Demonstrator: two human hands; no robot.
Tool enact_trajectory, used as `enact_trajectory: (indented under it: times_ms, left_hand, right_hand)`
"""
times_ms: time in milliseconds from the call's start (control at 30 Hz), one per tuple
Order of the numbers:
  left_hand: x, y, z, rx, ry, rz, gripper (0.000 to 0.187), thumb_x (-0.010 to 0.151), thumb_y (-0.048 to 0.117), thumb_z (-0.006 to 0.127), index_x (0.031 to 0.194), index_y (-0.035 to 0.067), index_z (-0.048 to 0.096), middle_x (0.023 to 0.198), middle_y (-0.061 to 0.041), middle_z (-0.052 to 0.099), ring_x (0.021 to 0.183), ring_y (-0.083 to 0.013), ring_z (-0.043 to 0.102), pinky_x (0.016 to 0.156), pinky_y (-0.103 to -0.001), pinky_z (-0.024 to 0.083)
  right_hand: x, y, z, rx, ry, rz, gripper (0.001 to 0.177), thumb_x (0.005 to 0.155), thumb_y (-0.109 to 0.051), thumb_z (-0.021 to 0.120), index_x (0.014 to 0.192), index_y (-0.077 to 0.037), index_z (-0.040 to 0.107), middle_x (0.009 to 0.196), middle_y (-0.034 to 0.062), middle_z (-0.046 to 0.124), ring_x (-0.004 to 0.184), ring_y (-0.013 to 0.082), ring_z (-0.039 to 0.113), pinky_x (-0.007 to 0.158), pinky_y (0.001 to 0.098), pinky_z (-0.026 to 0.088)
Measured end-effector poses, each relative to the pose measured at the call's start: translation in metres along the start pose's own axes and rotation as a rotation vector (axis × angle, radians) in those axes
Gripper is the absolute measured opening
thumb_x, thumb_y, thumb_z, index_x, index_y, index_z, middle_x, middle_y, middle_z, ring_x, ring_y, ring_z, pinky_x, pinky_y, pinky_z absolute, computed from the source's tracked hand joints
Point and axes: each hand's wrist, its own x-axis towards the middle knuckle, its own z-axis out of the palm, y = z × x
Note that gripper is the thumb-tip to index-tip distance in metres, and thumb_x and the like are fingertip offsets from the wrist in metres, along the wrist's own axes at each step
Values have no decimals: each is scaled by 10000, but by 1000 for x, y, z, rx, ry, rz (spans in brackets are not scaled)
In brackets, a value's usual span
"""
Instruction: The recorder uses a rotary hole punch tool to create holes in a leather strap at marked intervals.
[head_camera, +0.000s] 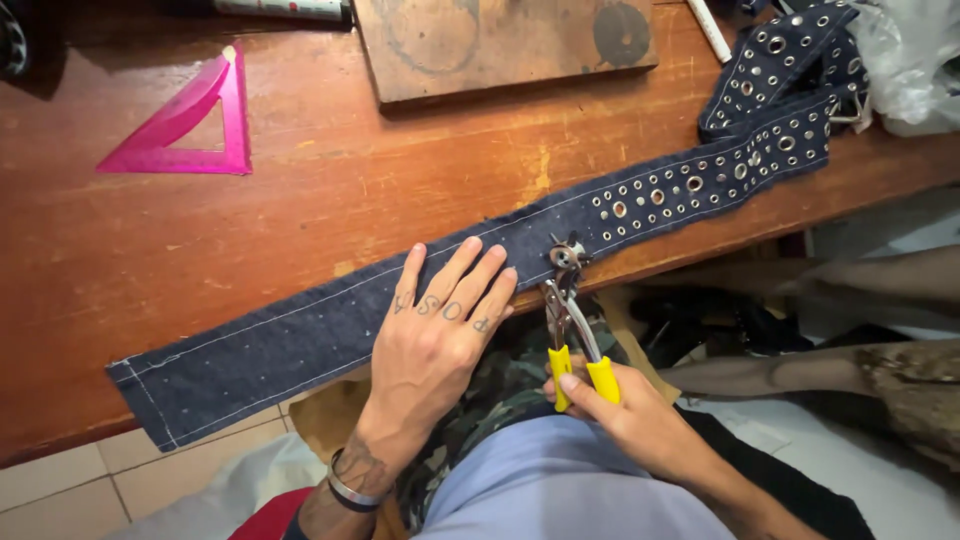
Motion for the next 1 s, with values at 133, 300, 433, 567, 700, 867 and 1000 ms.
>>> enact_trajectory:
  times_ms: [133, 300, 433, 567, 700, 867, 1000]
  left_hand:
    - [0, -2, -1, -4, 5, 10, 360, 951, 226, 711, 1291, 110, 708, 1411, -63, 632, 1388, -252, 533, 1182, -569, 366]
    - [-1, -3, 0, -12, 12, 6, 358, 952, 235, 707, 1288, 110, 708, 1414, -58, 634, 1391, -256, 535, 1187, -567, 364]
    - [-1, -4, 0, -6, 8, 13, 362, 946, 235, 704, 1285, 108, 709, 1412, -63, 637, 1387, -259, 532, 1179, -572, 363]
    - [-2, -3, 0, -20, -2, 6, 360, 949, 242, 705, 1281, 104, 709, 1412, -64, 636, 1391, -259, 530, 1179, -572, 364]
    - [-1, -4, 1, -26, 3, -3, 347, 952, 247, 705, 1269, 108, 715, 1404, -60, 642, 1388, -255, 535, 1182, -571, 362]
    - [0, -4, 1, -22, 10, 1, 344, 949, 243, 712, 1263, 103, 718, 1396, -62, 649, 1380, -254, 543, 1175, -569, 366]
    - [1, -3, 0, -19, 10, 0, 350, 939, 243, 724, 1257, 97, 718, 1389, -63, 652, 1370, -251, 554, 1170, -570, 374]
  right_hand:
    - [2, 8, 1, 113, -51, -41, 387, 1007, -325, 574, 1115, 15, 723, 974, 75, 732, 857, 121, 640, 785, 274, 533]
    - [2, 2, 5, 177, 16, 78, 364, 958, -307, 592, 1136, -9, 700, 991, 52, 761, 909, 108, 699, 829, 260, 567]
    - [5, 7, 6, 225, 18, 61, 360, 957, -301, 587, 1136, -7, 690, 953, 45, 736, 861, 106, 685, 791, 265, 570]
    - [4, 10, 7, 207, -6, 12, 334, 976, -293, 600, 1056, 18, 691, 874, 56, 699, 762, 115, 624, 702, 278, 525]
    - [3, 2, 9, 176, 4, 18, 316, 974, -301, 602, 945, 8, 662, 827, 58, 679, 749, 131, 638, 689, 293, 540]
    - [5, 3, 8, 67, 7, 12, 331, 978, -321, 574, 866, -23, 662, 778, 61, 685, 730, 137, 662, 692, 296, 569]
    - [12, 28, 12, 232, 24, 8, 366, 992, -334, 610, 833, -5, 624, 742, 59, 607, 690, 141, 630, 716, 334, 661]
